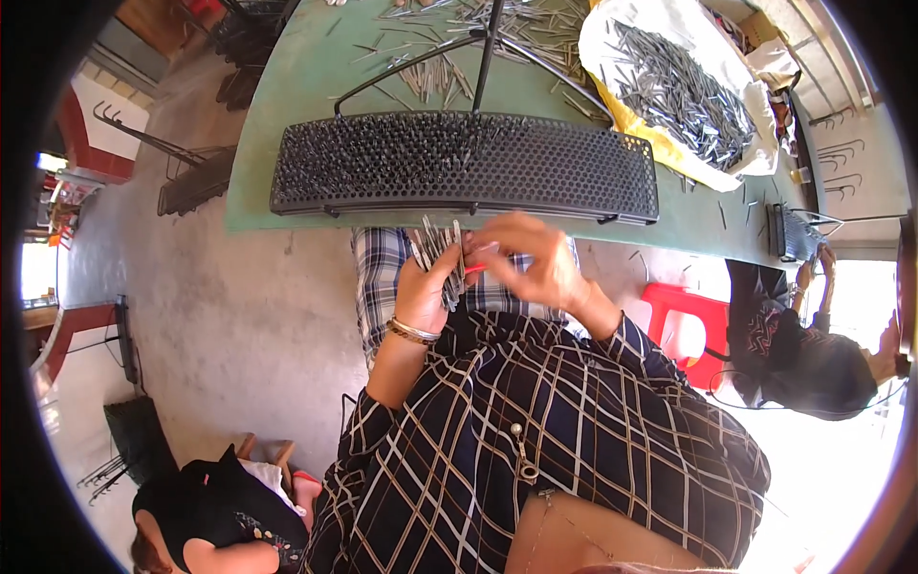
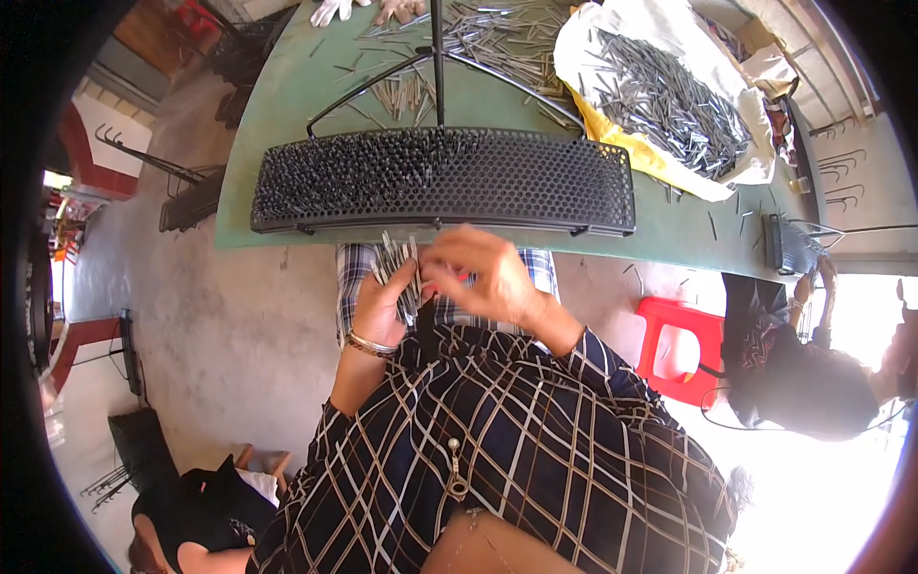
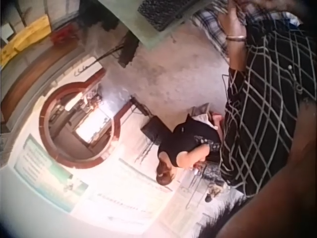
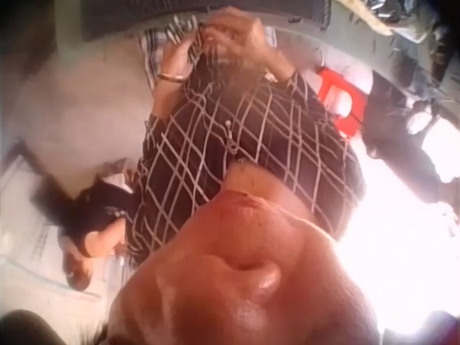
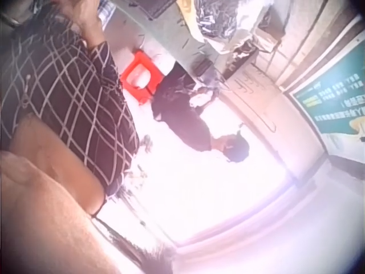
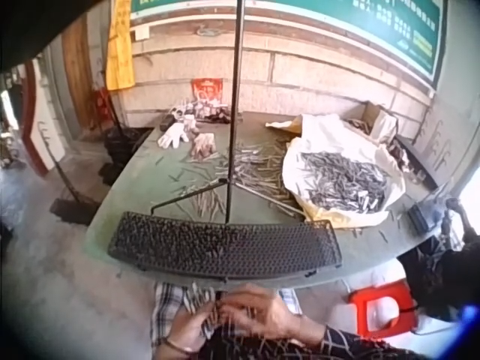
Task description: Inserting small metal pins into the holes of a perforated mesh board.
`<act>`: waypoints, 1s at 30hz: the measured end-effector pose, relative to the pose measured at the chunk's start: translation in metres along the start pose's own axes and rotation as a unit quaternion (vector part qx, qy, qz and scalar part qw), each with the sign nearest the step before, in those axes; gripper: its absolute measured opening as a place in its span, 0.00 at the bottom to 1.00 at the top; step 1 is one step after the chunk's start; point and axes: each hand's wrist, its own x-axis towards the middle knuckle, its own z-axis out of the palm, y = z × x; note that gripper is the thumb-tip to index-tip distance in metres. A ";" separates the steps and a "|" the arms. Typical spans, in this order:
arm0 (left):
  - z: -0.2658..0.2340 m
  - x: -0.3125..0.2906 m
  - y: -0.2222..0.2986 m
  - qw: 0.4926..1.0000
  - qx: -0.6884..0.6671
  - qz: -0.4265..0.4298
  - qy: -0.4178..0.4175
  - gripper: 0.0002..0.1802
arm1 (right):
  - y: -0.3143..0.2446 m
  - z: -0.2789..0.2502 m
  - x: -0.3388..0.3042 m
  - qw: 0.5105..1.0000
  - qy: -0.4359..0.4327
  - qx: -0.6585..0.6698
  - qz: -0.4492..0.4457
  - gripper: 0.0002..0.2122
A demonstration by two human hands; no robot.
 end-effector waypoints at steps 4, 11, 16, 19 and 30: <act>0.018 -0.008 0.004 0.997 0.078 -0.001 -0.002 0.13 | 0.017 0.008 -0.001 0.932 0.028 0.210 0.295 0.10; 0.018 -0.006 -0.010 0.993 0.119 0.012 0.019 0.13 | 0.028 0.020 -0.010 0.889 0.040 0.279 0.362 0.10; 0.019 0.006 -0.018 0.990 0.121 0.035 0.070 0.12 | 0.034 0.015 -0.012 0.908 0.097 0.207 0.351 0.09; 0.016 0.007 -0.013 0.992 0.094 0.030 0.084 0.13 | 0.027 0.003 0.006 0.902 0.135 0.227 0.342 0.09; 0.006 0.000 0.004 0.996 0.030 -0.087 -0.017 0.14 | 0.061 0.025 0.074 0.981 0.190 -0.015 0.045 0.08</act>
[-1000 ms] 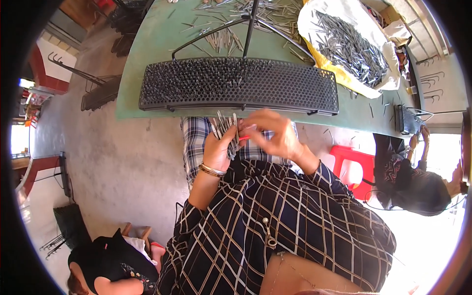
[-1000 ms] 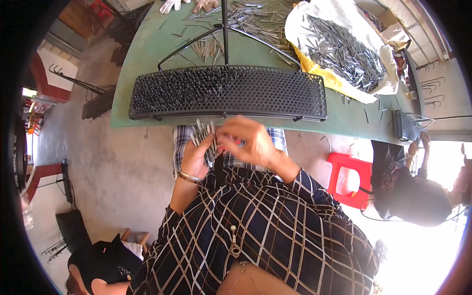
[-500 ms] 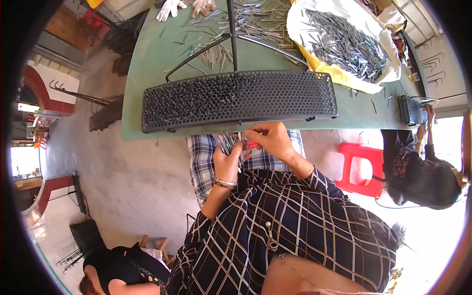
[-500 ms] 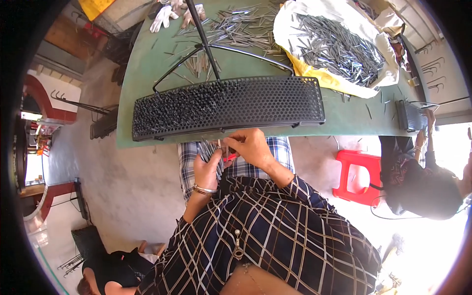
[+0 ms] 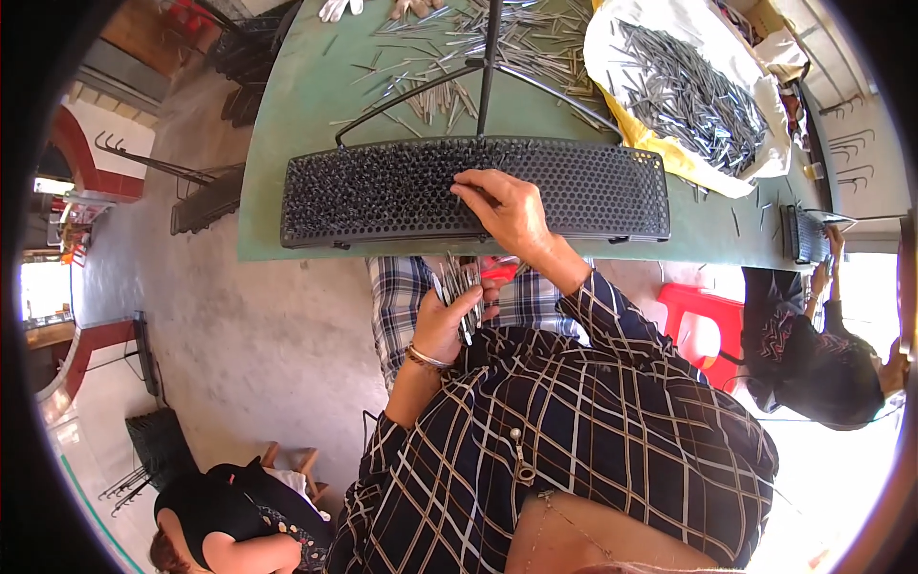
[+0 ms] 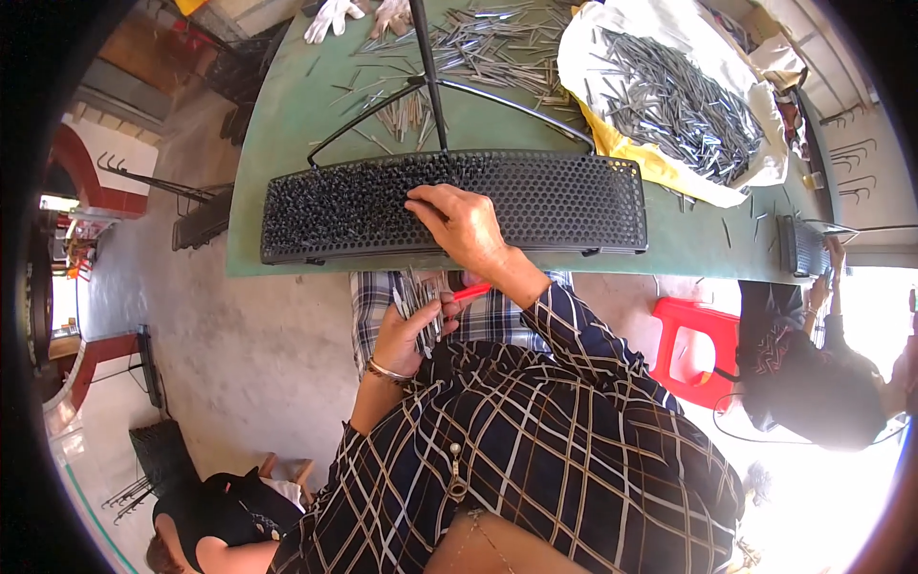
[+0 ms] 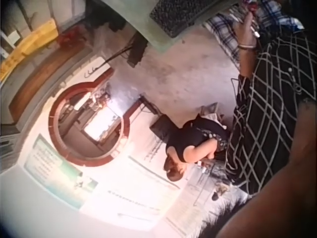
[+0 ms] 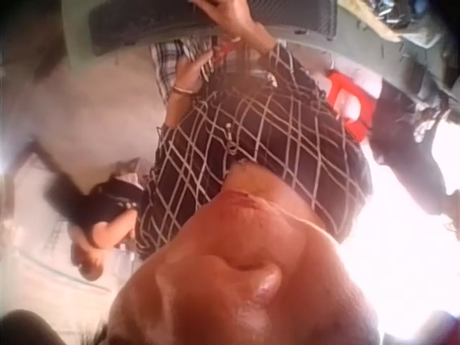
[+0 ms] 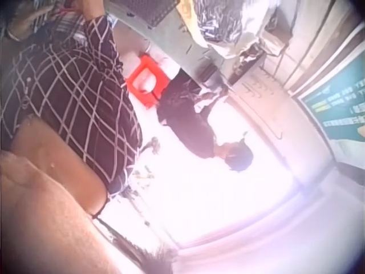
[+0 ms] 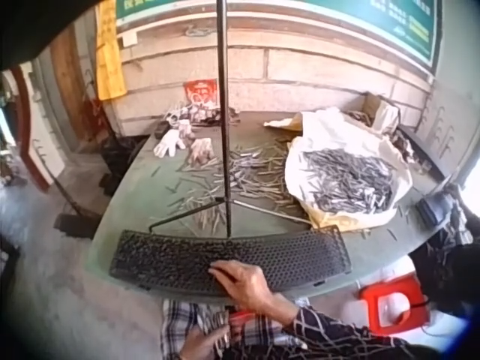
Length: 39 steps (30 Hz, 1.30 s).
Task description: Inserting small metal pins into the holes of a perforated mesh board.
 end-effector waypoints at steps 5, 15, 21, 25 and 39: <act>-0.001 0.001 0.006 1.000 -0.010 -0.003 -0.004 0.18 | 0.006 0.000 0.000 0.999 -0.007 -0.028 -0.036 0.07; 0.001 0.006 0.014 0.999 -0.029 0.022 0.010 0.21 | 0.006 -0.008 0.005 0.983 -0.074 -0.120 -0.116 0.07; 0.003 0.004 0.017 0.999 -0.021 0.033 0.004 0.19 | 0.007 -0.005 0.004 0.976 -0.097 -0.127 -0.145 0.07; 0.005 0.003 0.020 0.999 -0.016 0.029 0.004 0.18 | 0.006 -0.004 0.005 0.975 -0.116 -0.119 -0.150 0.06; -0.009 0.008 0.012 0.999 -0.026 0.030 0.001 0.12 | -0.004 -0.007 0.012 0.981 -0.095 -0.118 -0.124 0.05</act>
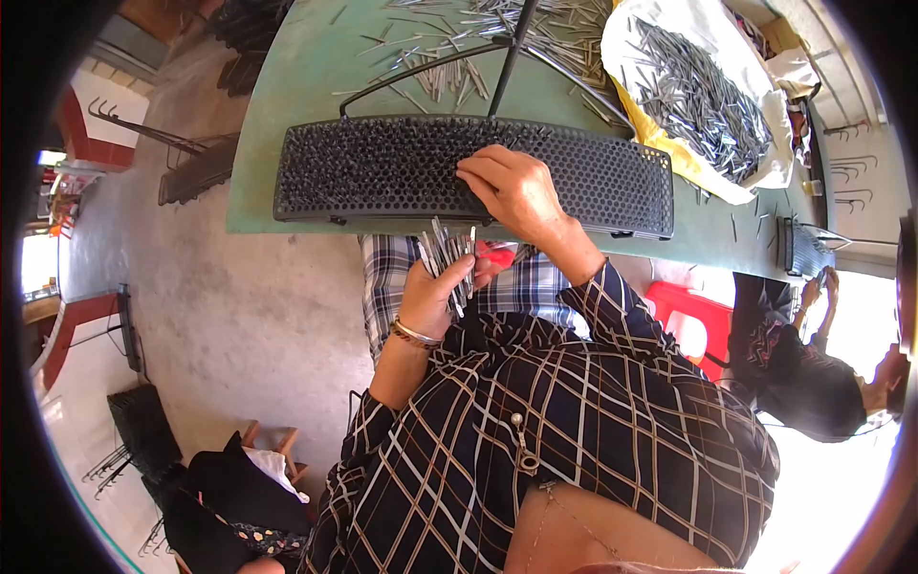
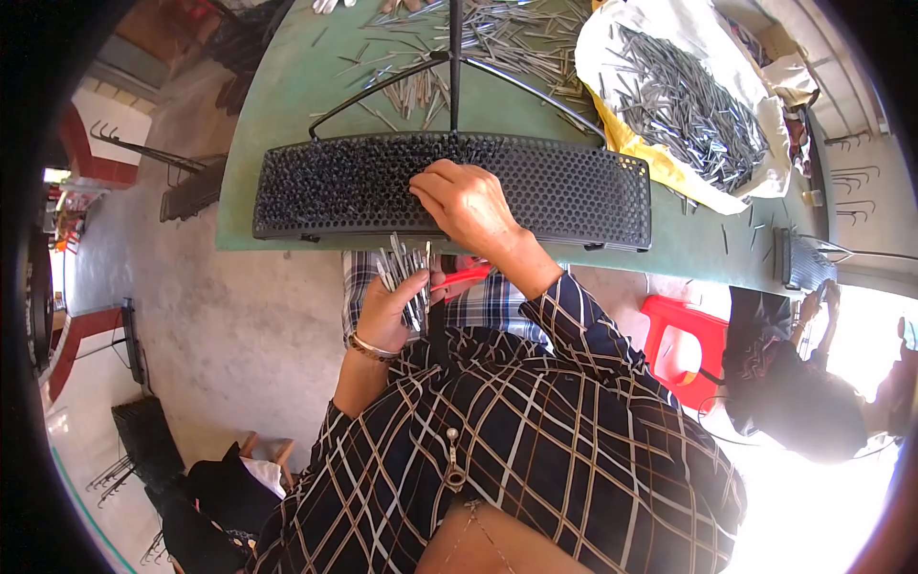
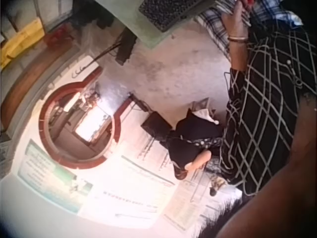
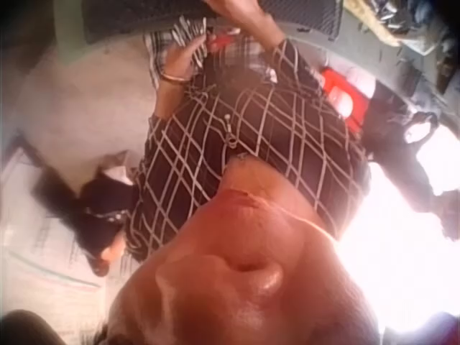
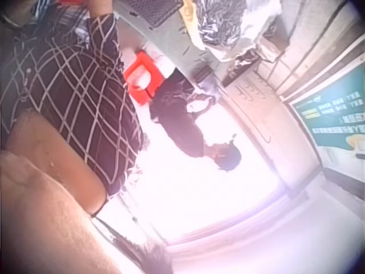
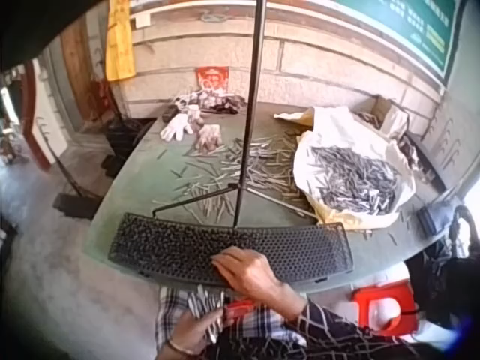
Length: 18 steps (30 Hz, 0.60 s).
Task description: Inserting small metal pins into the holes of a perforated mesh board.
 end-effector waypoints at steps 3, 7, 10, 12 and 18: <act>0.000 0.000 0.002 1.000 0.001 -0.002 -0.003 0.12 | 0.002 0.002 -0.007 1.000 0.004 -0.006 0.002 0.04; 0.004 -0.001 0.005 1.000 -0.016 0.000 0.000 0.13 | -0.002 0.000 -0.009 1.000 -0.002 0.008 0.021 0.04; 0.003 -0.001 0.004 1.000 -0.019 0.002 -0.002 0.12 | -0.006 -0.009 -0.005 0.995 -0.013 0.030 0.091 0.05; 0.000 0.000 0.002 1.000 -0.015 0.000 0.002 0.11 | -0.002 -0.010 -0.004 0.997 -0.025 0.015 0.068 0.05; 0.003 0.000 0.002 1.000 -0.009 0.012 -0.010 0.11 | 0.007 -0.002 -0.013 1.000 -0.028 -0.008 -0.008 0.05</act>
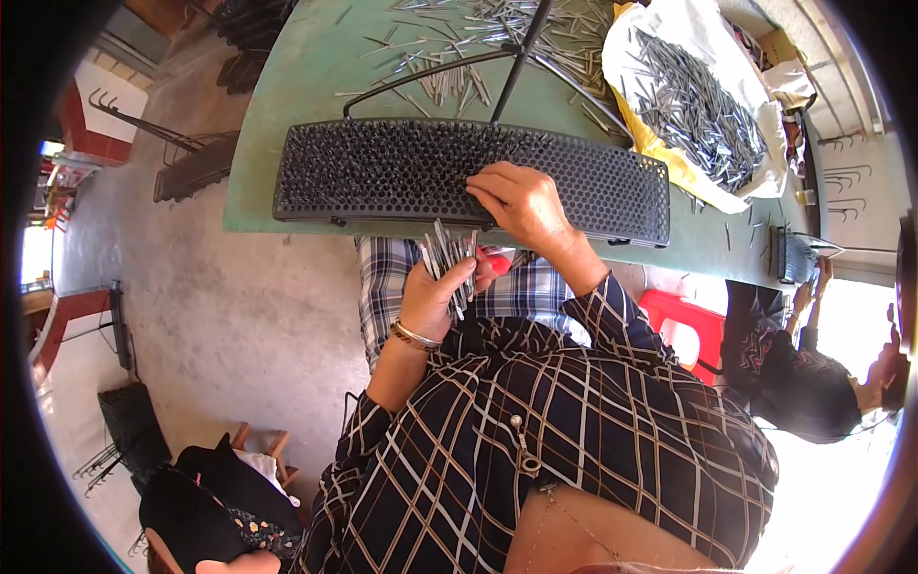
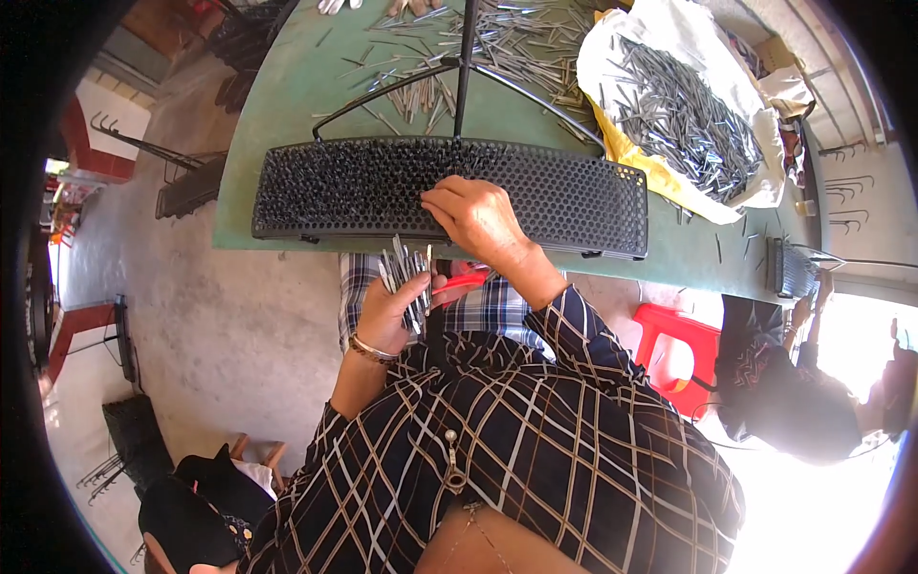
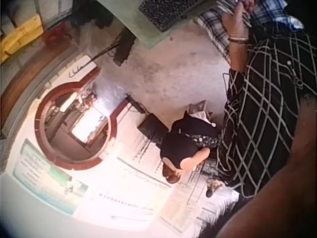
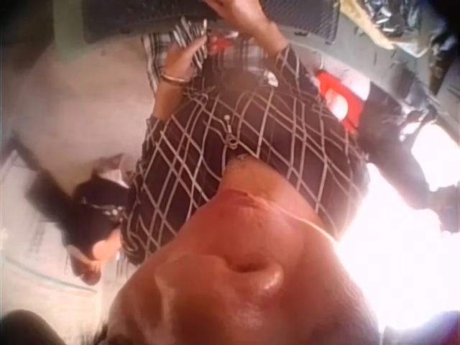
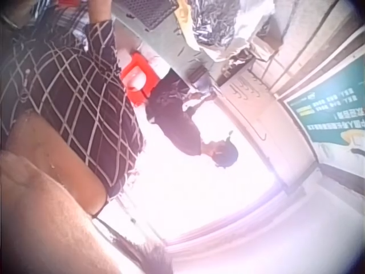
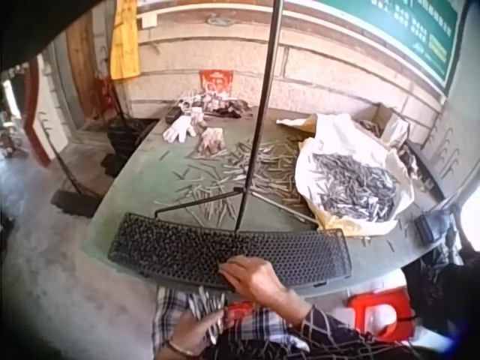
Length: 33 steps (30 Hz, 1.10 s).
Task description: Inserting small metal pins into the holes of a perforated mesh board.
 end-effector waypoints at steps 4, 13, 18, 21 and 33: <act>0.001 0.000 0.002 1.000 0.001 -0.006 0.009 0.11 | -0.006 0.001 0.001 1.000 -0.010 0.006 0.028 0.05; 0.018 -0.006 0.013 0.999 0.013 0.044 0.014 0.12 | -0.036 -0.023 -0.004 0.910 -0.177 0.241 0.288 0.09; 0.005 -0.002 -0.001 0.997 0.031 0.068 0.025 0.13 | -0.034 -0.019 -0.010 0.841 -0.194 0.334 0.379 0.08; 0.010 -0.003 0.004 0.998 -0.042 0.022 0.042 0.13 | -0.033 -0.016 -0.007 0.883 -0.034 0.322 0.340 0.07; -0.003 -0.002 -0.007 1.000 -0.017 -0.004 0.025 0.12 | -0.009 0.018 -0.004 0.985 0.061 0.120 0.109 0.06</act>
